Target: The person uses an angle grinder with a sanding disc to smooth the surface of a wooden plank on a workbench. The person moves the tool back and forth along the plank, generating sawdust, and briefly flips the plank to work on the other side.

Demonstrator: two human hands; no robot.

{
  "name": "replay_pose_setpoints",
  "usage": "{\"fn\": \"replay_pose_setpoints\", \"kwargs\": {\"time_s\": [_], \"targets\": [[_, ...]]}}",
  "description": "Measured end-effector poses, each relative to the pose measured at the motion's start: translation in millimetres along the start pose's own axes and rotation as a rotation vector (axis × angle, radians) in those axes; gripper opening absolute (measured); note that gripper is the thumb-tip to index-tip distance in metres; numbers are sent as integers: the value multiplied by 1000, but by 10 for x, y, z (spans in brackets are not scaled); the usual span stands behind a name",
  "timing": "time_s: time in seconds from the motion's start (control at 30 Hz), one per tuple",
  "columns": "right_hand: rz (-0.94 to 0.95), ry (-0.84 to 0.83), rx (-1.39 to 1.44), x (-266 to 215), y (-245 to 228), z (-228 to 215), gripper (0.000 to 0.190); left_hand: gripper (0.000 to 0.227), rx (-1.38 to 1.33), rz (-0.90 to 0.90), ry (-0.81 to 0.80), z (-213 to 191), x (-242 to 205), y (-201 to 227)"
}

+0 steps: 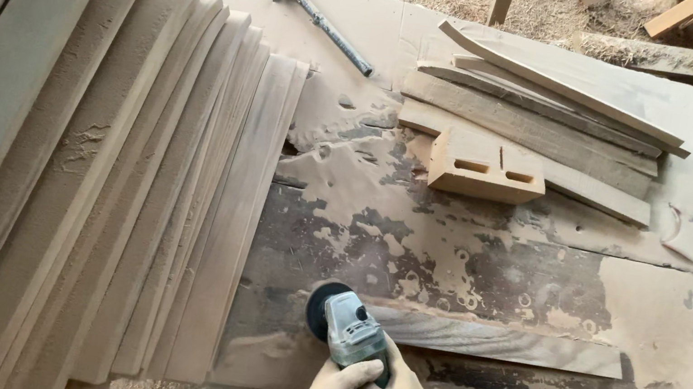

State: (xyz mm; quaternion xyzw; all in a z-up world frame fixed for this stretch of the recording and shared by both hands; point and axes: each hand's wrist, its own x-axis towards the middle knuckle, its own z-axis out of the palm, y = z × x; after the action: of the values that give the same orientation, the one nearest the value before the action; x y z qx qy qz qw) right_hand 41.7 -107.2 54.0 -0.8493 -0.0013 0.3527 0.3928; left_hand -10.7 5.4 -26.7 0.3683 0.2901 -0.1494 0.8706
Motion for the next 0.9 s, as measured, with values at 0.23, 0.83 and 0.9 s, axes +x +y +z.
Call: {"fn": "replay_pose_setpoints", "kwargs": {"time_s": [0.23,0.83,0.9], "targets": [[113,25,-99,-35,75,-150,84,62,-14,-186,-32,67,80,-103],[270,245,-79,-238,461,-804,91,49,-63,-338,-274,779,415,-468],[280,285,-53,-203,739,-905,91,46,-47,-351,-308,884,554,-650]]}}
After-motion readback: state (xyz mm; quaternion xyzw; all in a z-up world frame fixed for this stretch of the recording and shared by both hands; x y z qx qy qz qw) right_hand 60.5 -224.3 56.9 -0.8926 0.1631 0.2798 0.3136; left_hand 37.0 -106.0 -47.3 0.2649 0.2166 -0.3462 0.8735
